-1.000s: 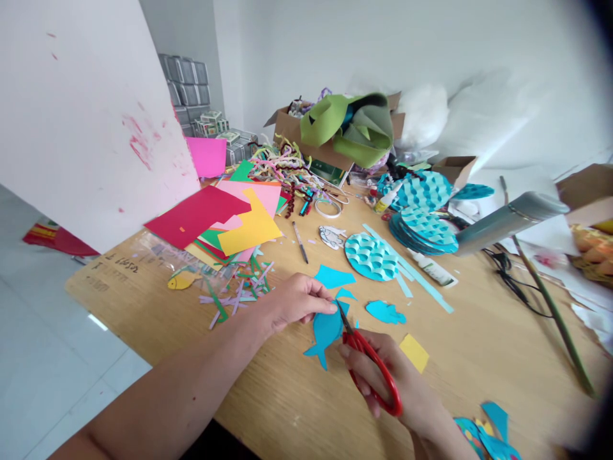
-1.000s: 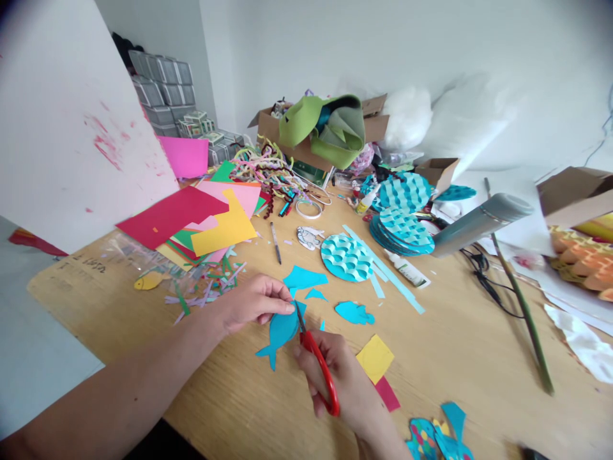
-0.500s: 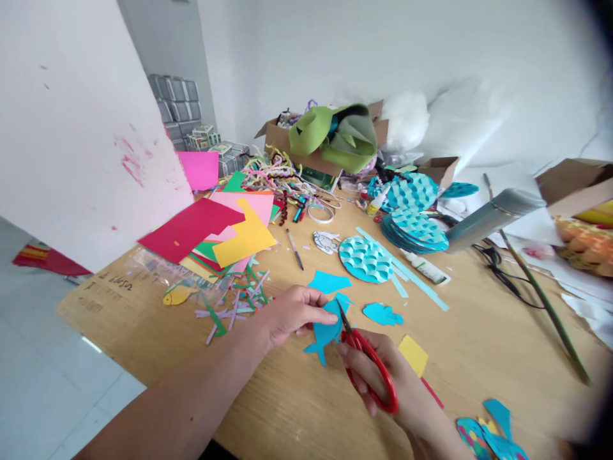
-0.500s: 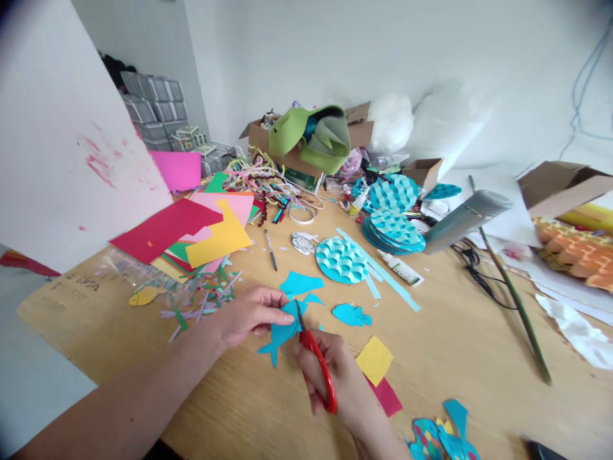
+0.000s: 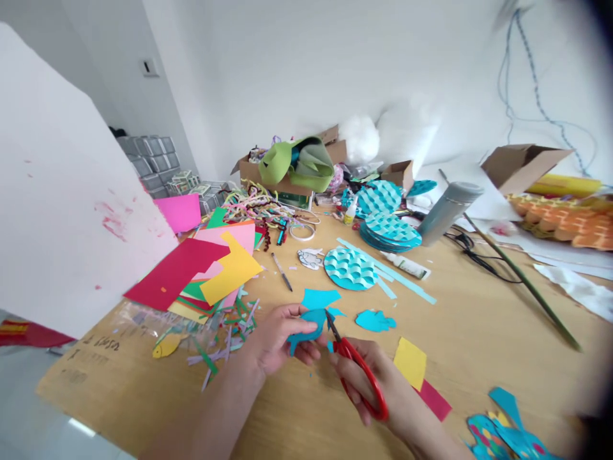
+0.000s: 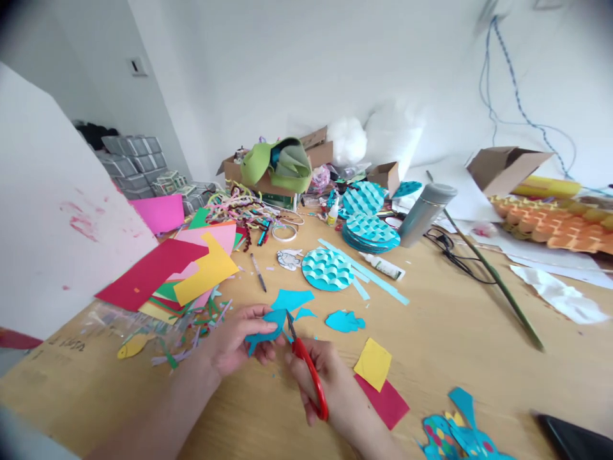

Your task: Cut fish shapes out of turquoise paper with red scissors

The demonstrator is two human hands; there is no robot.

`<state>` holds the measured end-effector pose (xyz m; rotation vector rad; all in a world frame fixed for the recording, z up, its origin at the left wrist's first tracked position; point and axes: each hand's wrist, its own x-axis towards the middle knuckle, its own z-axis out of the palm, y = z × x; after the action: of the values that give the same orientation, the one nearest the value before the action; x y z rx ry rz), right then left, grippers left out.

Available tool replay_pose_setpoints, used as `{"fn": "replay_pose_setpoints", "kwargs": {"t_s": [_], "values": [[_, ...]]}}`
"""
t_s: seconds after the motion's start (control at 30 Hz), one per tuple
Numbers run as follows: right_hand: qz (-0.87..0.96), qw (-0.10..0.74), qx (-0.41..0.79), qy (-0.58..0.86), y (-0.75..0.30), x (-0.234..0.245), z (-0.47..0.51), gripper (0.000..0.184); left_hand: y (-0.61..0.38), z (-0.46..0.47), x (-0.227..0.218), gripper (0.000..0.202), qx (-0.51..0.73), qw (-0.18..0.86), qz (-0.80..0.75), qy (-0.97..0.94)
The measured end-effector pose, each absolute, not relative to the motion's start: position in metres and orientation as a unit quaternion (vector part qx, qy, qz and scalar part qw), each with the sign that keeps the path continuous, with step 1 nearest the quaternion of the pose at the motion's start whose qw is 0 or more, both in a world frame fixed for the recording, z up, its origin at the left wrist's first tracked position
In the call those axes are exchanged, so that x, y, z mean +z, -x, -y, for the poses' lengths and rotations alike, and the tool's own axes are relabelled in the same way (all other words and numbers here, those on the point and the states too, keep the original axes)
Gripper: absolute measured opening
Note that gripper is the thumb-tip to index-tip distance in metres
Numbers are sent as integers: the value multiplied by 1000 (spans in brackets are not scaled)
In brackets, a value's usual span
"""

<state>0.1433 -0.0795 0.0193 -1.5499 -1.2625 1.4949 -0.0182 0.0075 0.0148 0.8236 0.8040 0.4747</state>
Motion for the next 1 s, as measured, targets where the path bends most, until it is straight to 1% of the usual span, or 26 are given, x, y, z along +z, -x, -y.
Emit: {"fn": "replay_pose_setpoints", "kwargs": {"t_s": [0.43,0.6,0.7,0.8,0.9,1.0], "values": [[470,338,556,596,-145,19,78,39,16,-14,11,27,301,797,-407,-329],[470,337,569,584,-143,15,79,39,16,-15,12,24,363,781,-412,-298],[468,334,578,580,-140,15,79,42,14,-14,12,29,415,754,-423,-284],[463,332,594,568,-137,16,79,44,13,-13,13,32,453,712,-440,-308],[439,336,617,559,-137,17,79,45,11,-11,15,32,473,673,-451,-345],[419,349,623,560,-137,17,80,46,10,-9,17,31,472,663,-449,-369]]}}
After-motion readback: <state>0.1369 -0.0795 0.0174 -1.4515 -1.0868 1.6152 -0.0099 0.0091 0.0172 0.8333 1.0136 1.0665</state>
